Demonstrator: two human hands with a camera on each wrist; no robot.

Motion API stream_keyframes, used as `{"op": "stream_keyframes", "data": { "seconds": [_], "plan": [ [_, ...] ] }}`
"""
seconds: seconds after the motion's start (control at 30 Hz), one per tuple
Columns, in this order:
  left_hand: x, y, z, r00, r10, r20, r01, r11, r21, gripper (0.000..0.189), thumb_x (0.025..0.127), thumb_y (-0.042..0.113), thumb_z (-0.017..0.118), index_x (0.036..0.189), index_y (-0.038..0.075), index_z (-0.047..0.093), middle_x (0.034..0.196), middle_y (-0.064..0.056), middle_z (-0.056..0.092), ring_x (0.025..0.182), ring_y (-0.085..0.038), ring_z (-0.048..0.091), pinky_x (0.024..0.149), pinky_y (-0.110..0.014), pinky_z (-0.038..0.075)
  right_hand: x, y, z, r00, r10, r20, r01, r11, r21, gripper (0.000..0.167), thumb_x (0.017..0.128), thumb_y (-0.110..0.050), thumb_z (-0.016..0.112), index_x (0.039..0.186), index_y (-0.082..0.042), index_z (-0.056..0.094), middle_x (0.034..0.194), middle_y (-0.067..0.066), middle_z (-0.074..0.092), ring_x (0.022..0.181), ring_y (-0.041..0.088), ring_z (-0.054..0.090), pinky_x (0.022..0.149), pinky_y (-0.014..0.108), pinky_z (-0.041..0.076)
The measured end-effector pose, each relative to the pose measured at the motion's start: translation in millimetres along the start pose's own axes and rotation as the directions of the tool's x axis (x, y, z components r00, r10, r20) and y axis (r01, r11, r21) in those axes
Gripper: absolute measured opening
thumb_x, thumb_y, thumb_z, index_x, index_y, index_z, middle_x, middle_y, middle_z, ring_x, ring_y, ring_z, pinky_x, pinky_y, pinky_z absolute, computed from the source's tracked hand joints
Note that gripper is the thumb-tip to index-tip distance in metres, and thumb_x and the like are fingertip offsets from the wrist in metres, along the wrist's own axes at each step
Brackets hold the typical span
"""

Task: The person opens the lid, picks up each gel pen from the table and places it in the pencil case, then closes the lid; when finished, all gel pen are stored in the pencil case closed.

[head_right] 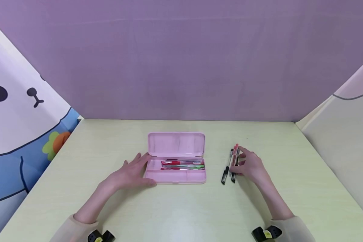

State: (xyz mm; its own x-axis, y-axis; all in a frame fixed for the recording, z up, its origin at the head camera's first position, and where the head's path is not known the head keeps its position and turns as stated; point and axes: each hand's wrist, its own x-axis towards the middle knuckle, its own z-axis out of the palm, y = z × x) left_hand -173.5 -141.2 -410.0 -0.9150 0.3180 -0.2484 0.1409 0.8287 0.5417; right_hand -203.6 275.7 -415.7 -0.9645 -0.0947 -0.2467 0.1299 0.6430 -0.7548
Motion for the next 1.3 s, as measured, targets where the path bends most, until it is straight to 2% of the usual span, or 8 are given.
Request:
{"op": "stream_keyframes", "data": {
  "seconds": [0.23,0.5,0.7,0.9,1.0,1.13,1.3],
  "plan": [
    [0.9,1.0,1.0,1.000,-0.001,0.003,0.001,1.000,-0.001,0.096,0.084,0.042,0.081,0.160,0.011,0.032,0.172,-0.013,0.025,0.159,-0.048,0.014,0.119,-0.081,0.008,-0.6,0,0,1.000,0.011,0.007,-0.011,1.000,-0.005,0.104,0.083,-0.004,0.082,0.161,0.005,0.014,0.149,0.040,0.038,0.120,0.047,0.060,0.074,0.028,0.064],
    [1.8,3.0,1.3,1.000,0.000,0.004,0.000,1.000,-0.001,0.097,0.084,0.043,0.081,0.161,0.011,0.031,0.172,-0.013,0.024,0.159,-0.047,0.014,0.120,-0.080,0.008,-2.0,0,-1,1.000,0.000,-0.001,0.000,0.997,-0.079,0.102,0.084,-0.009,0.082,0.160,0.007,0.017,0.148,0.040,0.042,0.095,0.021,0.073,0.073,0.028,0.063],
    [4.3,3.4,2.4,1.000,0.001,0.004,-0.001,1.000,0.006,0.097,0.085,0.043,0.081,0.161,0.011,0.031,0.172,-0.013,0.024,0.160,-0.047,0.013,0.120,-0.079,0.008,-4.7,1,-3,1.000,-0.005,0.011,0.006,0.998,-0.063,0.099,0.085,-0.008,0.081,0.160,0.008,0.018,0.147,0.041,0.042,0.096,0.026,0.076,0.077,0.032,0.064],
    [4.7,3.6,3.0,1.000,0.004,-0.001,-0.004,1.000,0.006,0.096,0.083,0.043,0.082,0.160,0.011,0.032,0.171,-0.014,0.026,0.159,-0.048,0.015,0.119,-0.081,0.009,-5.4,2,-5,1.000,-0.005,0.023,0.005,1.000,0.016,0.094,0.087,-0.004,0.076,0.159,0.010,0.018,0.145,0.042,0.044,0.113,0.038,0.069,0.078,0.032,0.065],
    [4.3,4.6,2.8,1.000,0.003,0.001,-0.003,1.000,0.008,0.097,0.083,0.043,0.082,0.160,0.012,0.033,0.171,-0.014,0.026,0.159,-0.048,0.015,0.119,-0.081,0.009,-5.8,2,-8,1.000,0.002,0.019,-0.003,1.000,0.031,0.091,0.088,-0.002,0.072,0.159,0.009,0.017,0.145,0.042,0.044,0.117,0.040,0.067,0.079,0.031,0.065],
    [4.2,5.0,2.6,1.000,0.002,0.003,-0.002,1.000,0.011,0.097,0.083,0.044,0.082,0.160,0.011,0.032,0.172,-0.013,0.025,0.159,-0.047,0.015,0.119,-0.080,0.009,-7.6,1,-11,1.000,0.003,-0.001,-0.003,0.999,0.037,0.087,0.090,-0.002,0.069,0.160,0.008,0.017,0.144,0.041,0.046,0.112,0.032,0.067,0.081,0.029,0.064],
    [3.4,5.3,2.2,1.000,0.002,0.003,-0.002,1.000,0.011,0.097,0.084,0.044,0.082,0.160,0.011,0.032,0.172,-0.013,0.025,0.159,-0.047,0.015,0.120,-0.080,0.009,-11.0,-2,-13,0.999,-0.027,-0.030,0.028,0.999,0.045,0.084,0.092,-0.002,0.067,0.160,0.007,0.019,0.138,0.036,0.050,0.102,0.013,0.062,0.079,0.024,0.063]
  ]
}}
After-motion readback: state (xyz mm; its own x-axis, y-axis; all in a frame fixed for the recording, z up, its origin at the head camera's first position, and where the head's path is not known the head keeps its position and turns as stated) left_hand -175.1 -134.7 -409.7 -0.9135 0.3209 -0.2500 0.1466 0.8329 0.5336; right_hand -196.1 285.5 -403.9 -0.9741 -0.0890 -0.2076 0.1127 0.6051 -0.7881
